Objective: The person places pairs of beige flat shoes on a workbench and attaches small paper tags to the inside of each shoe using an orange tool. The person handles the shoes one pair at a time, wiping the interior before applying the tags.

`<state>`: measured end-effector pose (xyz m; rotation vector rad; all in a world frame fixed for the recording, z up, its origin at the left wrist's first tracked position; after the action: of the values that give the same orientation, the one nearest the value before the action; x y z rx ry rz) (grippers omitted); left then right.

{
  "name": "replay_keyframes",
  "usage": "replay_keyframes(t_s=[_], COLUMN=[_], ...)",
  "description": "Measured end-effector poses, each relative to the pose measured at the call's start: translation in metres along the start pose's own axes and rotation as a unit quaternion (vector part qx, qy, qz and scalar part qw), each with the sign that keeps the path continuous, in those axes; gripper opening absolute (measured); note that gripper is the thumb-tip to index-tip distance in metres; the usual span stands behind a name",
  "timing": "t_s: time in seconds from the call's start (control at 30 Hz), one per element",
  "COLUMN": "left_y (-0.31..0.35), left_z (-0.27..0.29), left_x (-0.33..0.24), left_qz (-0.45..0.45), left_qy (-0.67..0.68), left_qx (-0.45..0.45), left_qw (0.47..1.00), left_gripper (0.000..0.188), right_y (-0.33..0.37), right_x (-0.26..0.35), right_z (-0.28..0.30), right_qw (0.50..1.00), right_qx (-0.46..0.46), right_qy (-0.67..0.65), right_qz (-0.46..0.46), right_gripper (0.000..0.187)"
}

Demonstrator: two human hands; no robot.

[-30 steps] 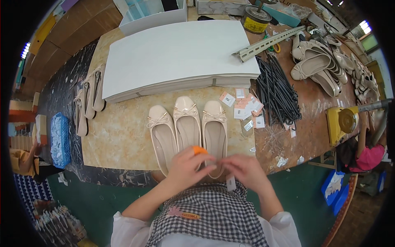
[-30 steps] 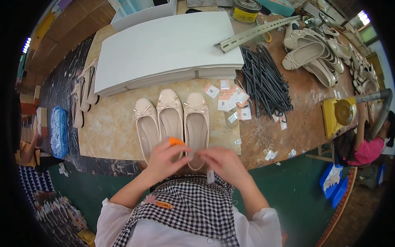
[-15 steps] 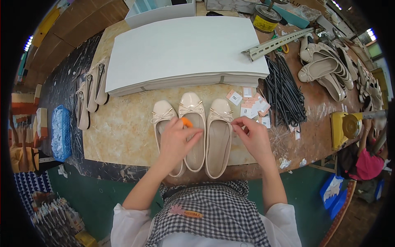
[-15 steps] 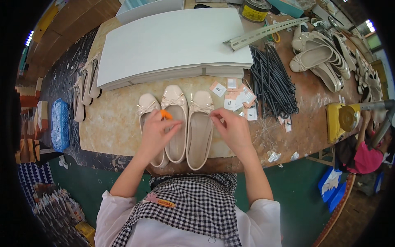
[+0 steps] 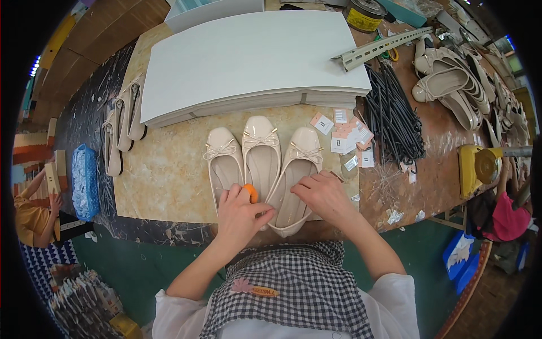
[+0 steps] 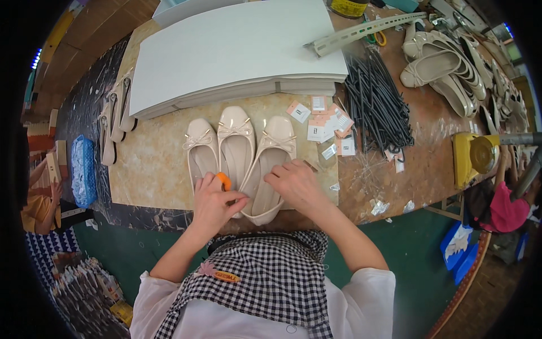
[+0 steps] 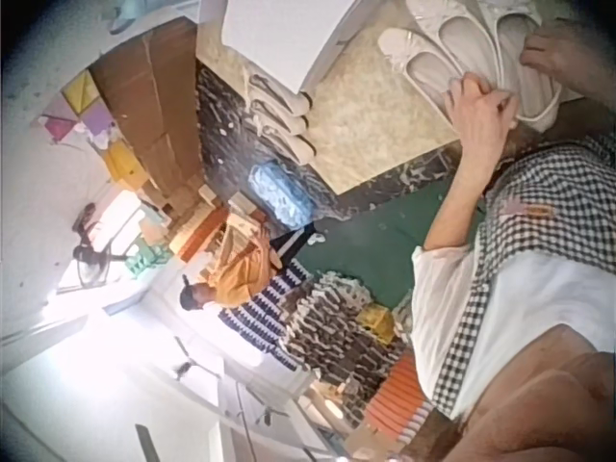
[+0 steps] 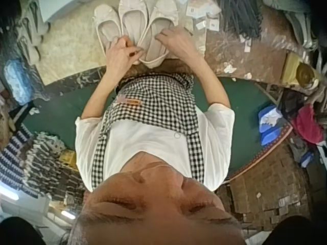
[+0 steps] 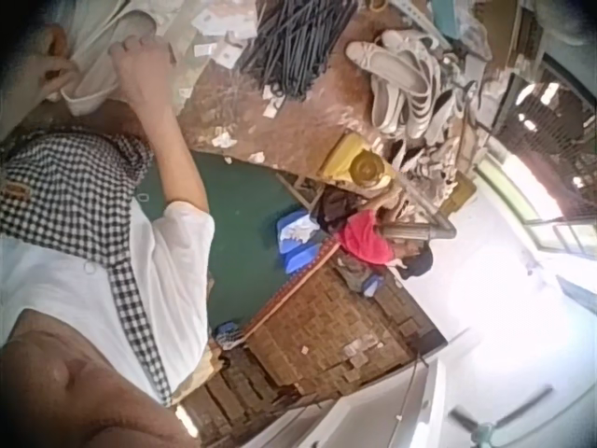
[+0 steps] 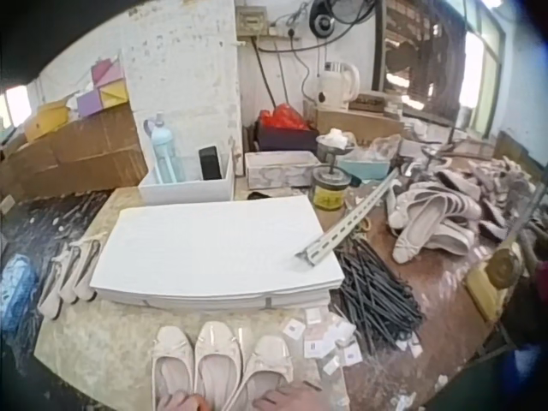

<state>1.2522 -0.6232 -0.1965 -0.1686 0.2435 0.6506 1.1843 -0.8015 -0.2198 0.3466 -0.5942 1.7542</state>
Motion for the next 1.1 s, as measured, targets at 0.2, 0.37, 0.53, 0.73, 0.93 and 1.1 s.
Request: replay_keyframes(t_s=[0.2,0.37,0.53,0.73,0.93,1.1], left_y=[-0.002,-0.007,-0.009,-0.009,-0.012,-0.024], left_z=[0.004,0.003,0.003,0.001,-0.002,-0.008], left_x=[-0.011,-0.015,-0.014,-0.013,-0.014,-0.024], left_qz=[0.01,0.009,0.011,0.017,0.015,-0.006], left_qy=[-0.02,-0.028,-0.03,-0.019,-0.009,-0.03], left_qx=[-0.015,0.002,0.01,0.017,0.025,0.039], left_qw=[1.0,1.0,0.999,1.0,1.0,0.999], left_gripper=[0.02,0.022,0.023,0.024,0.023,0.017], right_y=[-0.002,-0.003,0.003,0.001,-0.003,0.0], right_x=[0.007,0.009,0.004,0.008,0.007,0.006], right_z=[-0.004,-0.01,-0.004,-0.007,-0.012,-0.012], right_qw=[1.0,0.999,0.998,0.999,0.998,0.99], right_qx=[-0.001,-0.01,-0.056,-0.035,-0.02,-0.048], right_qy=[0.029,0.03,-0.009,0.004,-0.06,-0.125], right_qz=[0.001,-0.006,-0.021,-0.014,-0.022,-0.04], right_gripper=[0.009,0.008,0.005,0.005,0.008,0.006])
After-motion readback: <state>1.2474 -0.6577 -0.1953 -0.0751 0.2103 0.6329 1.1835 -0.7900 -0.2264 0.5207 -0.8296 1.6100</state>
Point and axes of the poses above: each hand's wrist, its own y-axis away from the middle knuckle, its own z-axis out of the back of the hand, x = y × z, the point moved 4 cm from there along -y, towards the middle knuckle, and after that the axes turned 10 degrees about -y, right-handed, at the moved point
